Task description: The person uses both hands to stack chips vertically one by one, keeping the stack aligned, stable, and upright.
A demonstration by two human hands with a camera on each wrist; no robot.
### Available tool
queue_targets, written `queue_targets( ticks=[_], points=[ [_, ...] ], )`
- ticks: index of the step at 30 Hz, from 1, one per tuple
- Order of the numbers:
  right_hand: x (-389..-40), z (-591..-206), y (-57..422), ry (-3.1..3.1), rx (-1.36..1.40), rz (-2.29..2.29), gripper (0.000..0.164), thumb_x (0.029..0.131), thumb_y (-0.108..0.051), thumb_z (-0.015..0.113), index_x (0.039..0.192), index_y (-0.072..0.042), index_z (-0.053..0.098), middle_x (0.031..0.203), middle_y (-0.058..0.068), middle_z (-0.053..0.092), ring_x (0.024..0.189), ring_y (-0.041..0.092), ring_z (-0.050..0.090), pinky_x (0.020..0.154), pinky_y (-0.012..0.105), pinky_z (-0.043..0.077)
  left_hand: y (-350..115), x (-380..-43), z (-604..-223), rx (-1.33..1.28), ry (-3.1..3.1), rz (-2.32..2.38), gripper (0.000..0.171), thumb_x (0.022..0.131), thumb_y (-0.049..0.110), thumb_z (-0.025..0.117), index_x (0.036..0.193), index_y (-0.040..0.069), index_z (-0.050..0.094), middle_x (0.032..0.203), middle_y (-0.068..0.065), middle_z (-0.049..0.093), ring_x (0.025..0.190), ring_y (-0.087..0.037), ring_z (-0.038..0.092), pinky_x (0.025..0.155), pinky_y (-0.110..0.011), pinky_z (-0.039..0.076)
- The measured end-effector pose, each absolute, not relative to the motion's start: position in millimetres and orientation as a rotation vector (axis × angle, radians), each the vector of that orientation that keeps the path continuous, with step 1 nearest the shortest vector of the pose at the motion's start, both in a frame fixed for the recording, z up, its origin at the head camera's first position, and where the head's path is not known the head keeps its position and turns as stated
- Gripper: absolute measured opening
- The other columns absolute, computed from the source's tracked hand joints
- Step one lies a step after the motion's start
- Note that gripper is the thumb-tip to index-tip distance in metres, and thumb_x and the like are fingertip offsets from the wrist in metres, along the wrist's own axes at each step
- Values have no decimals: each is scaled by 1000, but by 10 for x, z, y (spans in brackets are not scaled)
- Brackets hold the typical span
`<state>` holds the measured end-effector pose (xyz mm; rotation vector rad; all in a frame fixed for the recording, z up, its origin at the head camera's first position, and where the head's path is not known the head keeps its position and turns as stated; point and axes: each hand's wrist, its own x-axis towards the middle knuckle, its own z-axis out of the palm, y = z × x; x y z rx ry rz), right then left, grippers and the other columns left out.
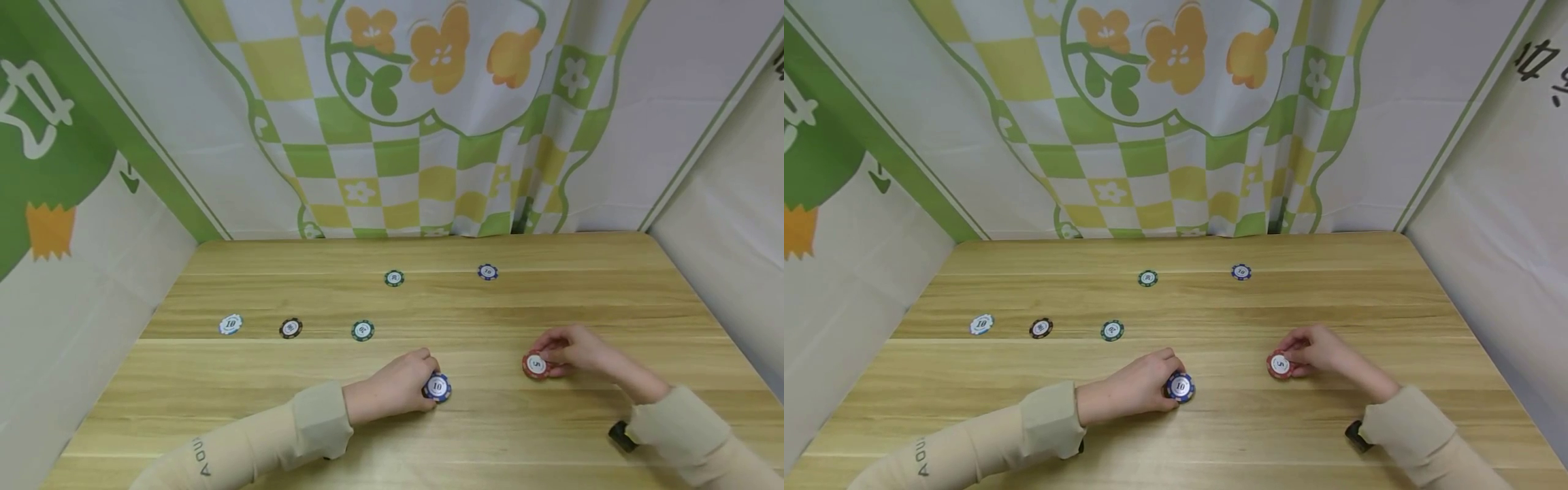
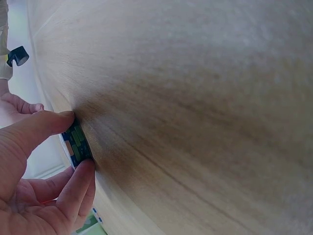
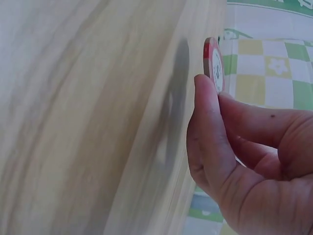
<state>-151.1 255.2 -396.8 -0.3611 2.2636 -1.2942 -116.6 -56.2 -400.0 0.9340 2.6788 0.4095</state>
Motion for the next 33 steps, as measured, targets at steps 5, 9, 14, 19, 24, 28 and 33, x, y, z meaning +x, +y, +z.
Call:
queue_targets(
  ticks=[5, 9, 14, 19, 24, 28, 33],
  points=[
    [-1500, -3958, 2476, 2257, -330, -1313, 22, 85, 1, 56, 102, 16, 55, 84, 10, 61, 68, 14, 59, 59, 28, 53, -563, -1163, -3990, 931, 2678, 414, 37, 69, 21, 78, 98, 5, 61, 88, 2, 52, 76, -4, 50, 70, -15, 45],
    [-1494, -3947, 2401, 2245, -337, -1332, 23, 85, 1, 56, 102, 17, 55, 84, 10, 60, 70, 15, 59, 59, 28, 53, -563, -1164, -3987, 934, 2680, 414, 37, 69, 21, 78, 98, 5, 61, 88, 2, 52, 75, -4, 50, 70, -14, 45],
    [-1487, -3928, 2296, 2210, -278, -1363, 24, 85, 1, 56, 103, 17, 54, 86, 11, 60, 71, 15, 59, 61, 28, 54, -562, -1166, -3995, 938, 2678, 420, 37, 69, 21, 78, 98, 4, 61, 87, 2, 52, 75, -4, 50, 70, -14, 44],
    [-1478, -3909, 2184, 2172, -257, -1399, 25, 86, -1, 57, 104, 16, 55, 88, 12, 60, 73, 15, 60, 64, 29, 54, -560, -1169, -4002, 941, 2678, 415, 37, 69, 21, 78, 98, 4, 61, 88, 2, 52, 75, -4, 50, 69, -14, 44],
    [-1467, -3886, 2076, 2130, -275, -1439, 25, 86, 0, 57, 105, 16, 55, 88, 12, 61, 73, 15, 60, 64, 29, 54, -560, -1175, -4008, 935, 2679, 407, 37, 69, 21, 78, 99, 5, 61, 88, 2, 52, 75, -4, 50, 70, -14, 45],
    [-1460, -3884, 1987, 2123, -303, -1443, 25, 86, 0, 57, 105, 16, 55, 88, 12, 61, 73, 14, 60, 65, 30, 54, -561, -1176, -4011, 933, 2677, 407, 37, 69, 22, 78, 98, 5, 61, 88, 2, 52, 75, -4, 50, 70, -15, 45],
    [-1441, -3889, 1874, 2135, -334, -1436, 24, 86, 1, 57, 105, 16, 55, 88, 13, 61, 72, 15, 60, 65, 31, 54, -560, -1178, -4010, 942, 2679, 403, 38, 69, 22, 78, 98, 5, 61, 88, 2, 52, 75, -4, 50, 70, -15, 45]
  ],
)
